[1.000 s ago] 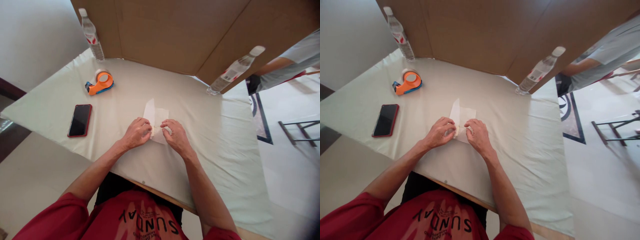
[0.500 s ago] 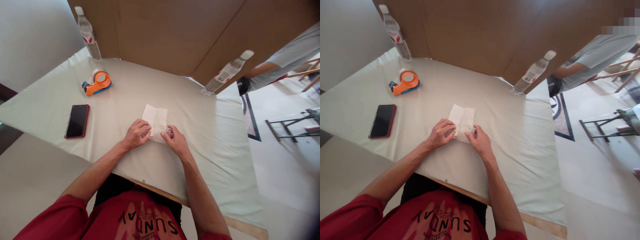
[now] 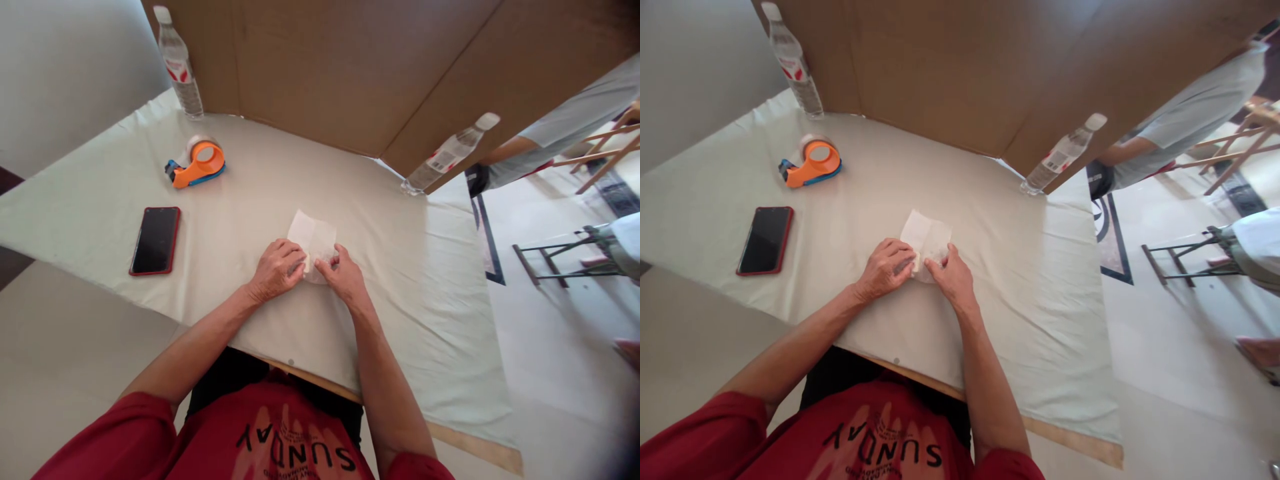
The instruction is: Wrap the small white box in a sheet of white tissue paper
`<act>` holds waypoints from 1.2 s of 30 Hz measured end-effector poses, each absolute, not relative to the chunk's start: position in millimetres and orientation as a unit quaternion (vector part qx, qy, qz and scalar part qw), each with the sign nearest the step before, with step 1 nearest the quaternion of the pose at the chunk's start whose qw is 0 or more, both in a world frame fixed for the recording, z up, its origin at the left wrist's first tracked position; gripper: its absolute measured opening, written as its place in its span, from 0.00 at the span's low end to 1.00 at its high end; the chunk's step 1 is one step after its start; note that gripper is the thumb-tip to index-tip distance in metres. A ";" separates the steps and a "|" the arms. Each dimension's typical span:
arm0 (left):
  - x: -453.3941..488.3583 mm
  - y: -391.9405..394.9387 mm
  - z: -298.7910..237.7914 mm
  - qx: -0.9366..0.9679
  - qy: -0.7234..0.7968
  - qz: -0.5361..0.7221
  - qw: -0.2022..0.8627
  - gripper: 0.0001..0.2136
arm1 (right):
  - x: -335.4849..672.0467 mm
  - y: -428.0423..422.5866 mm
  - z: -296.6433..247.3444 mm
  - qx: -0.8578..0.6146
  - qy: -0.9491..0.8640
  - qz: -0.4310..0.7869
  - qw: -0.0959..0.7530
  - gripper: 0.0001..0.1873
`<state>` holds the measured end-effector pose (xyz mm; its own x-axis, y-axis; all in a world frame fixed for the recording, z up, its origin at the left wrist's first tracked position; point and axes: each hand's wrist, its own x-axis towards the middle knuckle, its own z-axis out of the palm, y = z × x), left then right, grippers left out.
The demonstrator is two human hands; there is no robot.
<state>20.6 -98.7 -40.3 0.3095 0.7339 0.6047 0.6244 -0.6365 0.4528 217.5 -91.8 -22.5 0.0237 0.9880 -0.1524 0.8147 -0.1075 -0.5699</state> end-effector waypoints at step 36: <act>21.3 -97.1 -41.2 0.799 0.421 0.428 0.028 0.04 | 214.2 -95.7 -28.2 -0.607 -0.607 0.415 0.300 0.19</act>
